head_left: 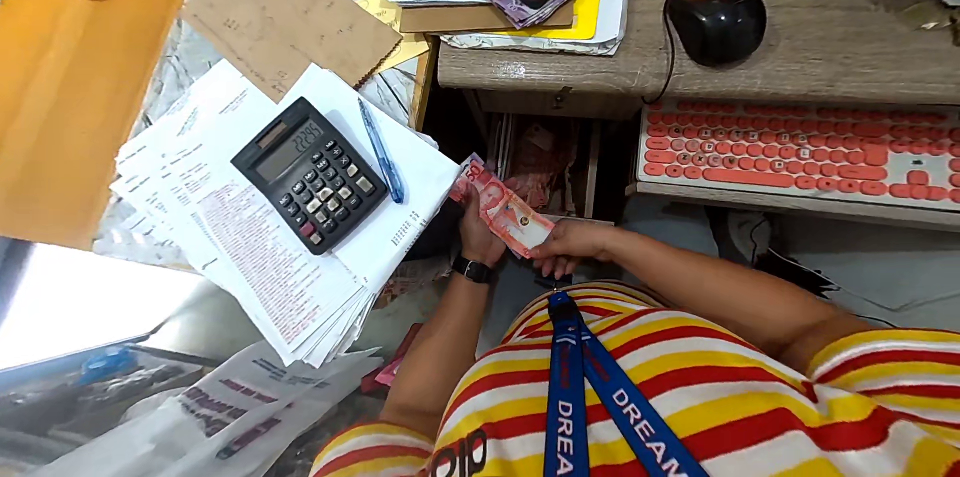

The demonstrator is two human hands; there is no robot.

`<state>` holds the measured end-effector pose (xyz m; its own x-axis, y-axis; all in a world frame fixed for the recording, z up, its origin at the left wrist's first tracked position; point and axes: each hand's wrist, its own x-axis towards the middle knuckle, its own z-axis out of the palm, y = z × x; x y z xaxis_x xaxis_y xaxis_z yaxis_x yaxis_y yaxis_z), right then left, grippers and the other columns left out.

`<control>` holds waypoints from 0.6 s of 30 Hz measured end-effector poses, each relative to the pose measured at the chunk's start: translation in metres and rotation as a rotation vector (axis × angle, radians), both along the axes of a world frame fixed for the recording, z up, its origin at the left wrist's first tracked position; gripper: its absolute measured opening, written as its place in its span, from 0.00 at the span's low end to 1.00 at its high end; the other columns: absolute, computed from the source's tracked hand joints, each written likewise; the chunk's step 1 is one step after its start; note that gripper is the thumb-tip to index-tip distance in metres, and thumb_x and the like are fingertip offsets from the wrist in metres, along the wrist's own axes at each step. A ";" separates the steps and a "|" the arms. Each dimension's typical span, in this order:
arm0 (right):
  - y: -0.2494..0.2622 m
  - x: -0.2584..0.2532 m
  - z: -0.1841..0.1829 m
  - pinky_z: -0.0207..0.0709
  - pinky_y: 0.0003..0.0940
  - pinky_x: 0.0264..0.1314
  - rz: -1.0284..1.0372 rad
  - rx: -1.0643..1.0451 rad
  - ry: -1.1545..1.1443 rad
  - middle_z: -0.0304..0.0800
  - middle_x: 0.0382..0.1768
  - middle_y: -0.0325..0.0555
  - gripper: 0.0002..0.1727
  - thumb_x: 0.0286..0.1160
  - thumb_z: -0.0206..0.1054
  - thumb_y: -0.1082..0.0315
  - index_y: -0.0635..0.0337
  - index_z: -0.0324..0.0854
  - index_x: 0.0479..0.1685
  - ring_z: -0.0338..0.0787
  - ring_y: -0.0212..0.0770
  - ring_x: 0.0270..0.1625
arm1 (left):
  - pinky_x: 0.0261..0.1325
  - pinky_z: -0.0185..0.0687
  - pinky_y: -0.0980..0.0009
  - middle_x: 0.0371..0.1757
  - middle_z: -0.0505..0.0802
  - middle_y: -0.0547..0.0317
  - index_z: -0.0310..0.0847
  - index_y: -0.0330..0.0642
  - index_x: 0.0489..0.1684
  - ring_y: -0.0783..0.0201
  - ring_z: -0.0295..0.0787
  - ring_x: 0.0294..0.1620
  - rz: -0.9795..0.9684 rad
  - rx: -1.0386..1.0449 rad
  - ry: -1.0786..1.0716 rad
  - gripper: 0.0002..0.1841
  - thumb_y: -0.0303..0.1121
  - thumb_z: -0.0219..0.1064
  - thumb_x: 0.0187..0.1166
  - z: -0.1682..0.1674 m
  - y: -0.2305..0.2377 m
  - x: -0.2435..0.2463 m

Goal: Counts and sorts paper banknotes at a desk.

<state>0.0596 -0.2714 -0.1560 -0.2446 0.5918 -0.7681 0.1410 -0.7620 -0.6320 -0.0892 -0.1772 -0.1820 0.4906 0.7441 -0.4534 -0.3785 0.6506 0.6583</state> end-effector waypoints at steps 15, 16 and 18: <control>0.121 0.033 -0.097 0.67 0.54 0.82 -0.499 -0.010 -0.531 0.72 0.78 0.72 0.32 0.85 0.65 0.61 0.75 0.66 0.80 0.75 0.62 0.80 | 0.52 0.91 0.66 0.49 0.92 0.50 0.64 0.37 0.80 0.62 0.94 0.44 0.062 0.003 0.302 0.20 0.28 0.46 0.93 -0.011 0.011 -0.029; 0.121 0.032 -0.099 0.63 0.56 0.85 -0.484 0.004 -0.550 0.71 0.80 0.73 0.32 0.87 0.63 0.61 0.75 0.66 0.81 0.71 0.64 0.83 | 0.49 0.91 0.68 0.46 0.92 0.52 0.67 0.37 0.79 0.63 0.93 0.42 0.068 -0.011 0.317 0.19 0.28 0.47 0.93 -0.010 0.010 -0.028; 0.121 0.030 -0.102 0.61 0.59 0.87 -0.498 0.071 -0.563 0.72 0.80 0.71 0.31 0.86 0.64 0.61 0.72 0.68 0.81 0.70 0.64 0.84 | 0.46 0.91 0.69 0.40 0.92 0.55 0.70 0.36 0.74 0.65 0.92 0.37 0.063 -0.011 0.325 0.17 0.27 0.47 0.92 -0.006 0.007 -0.024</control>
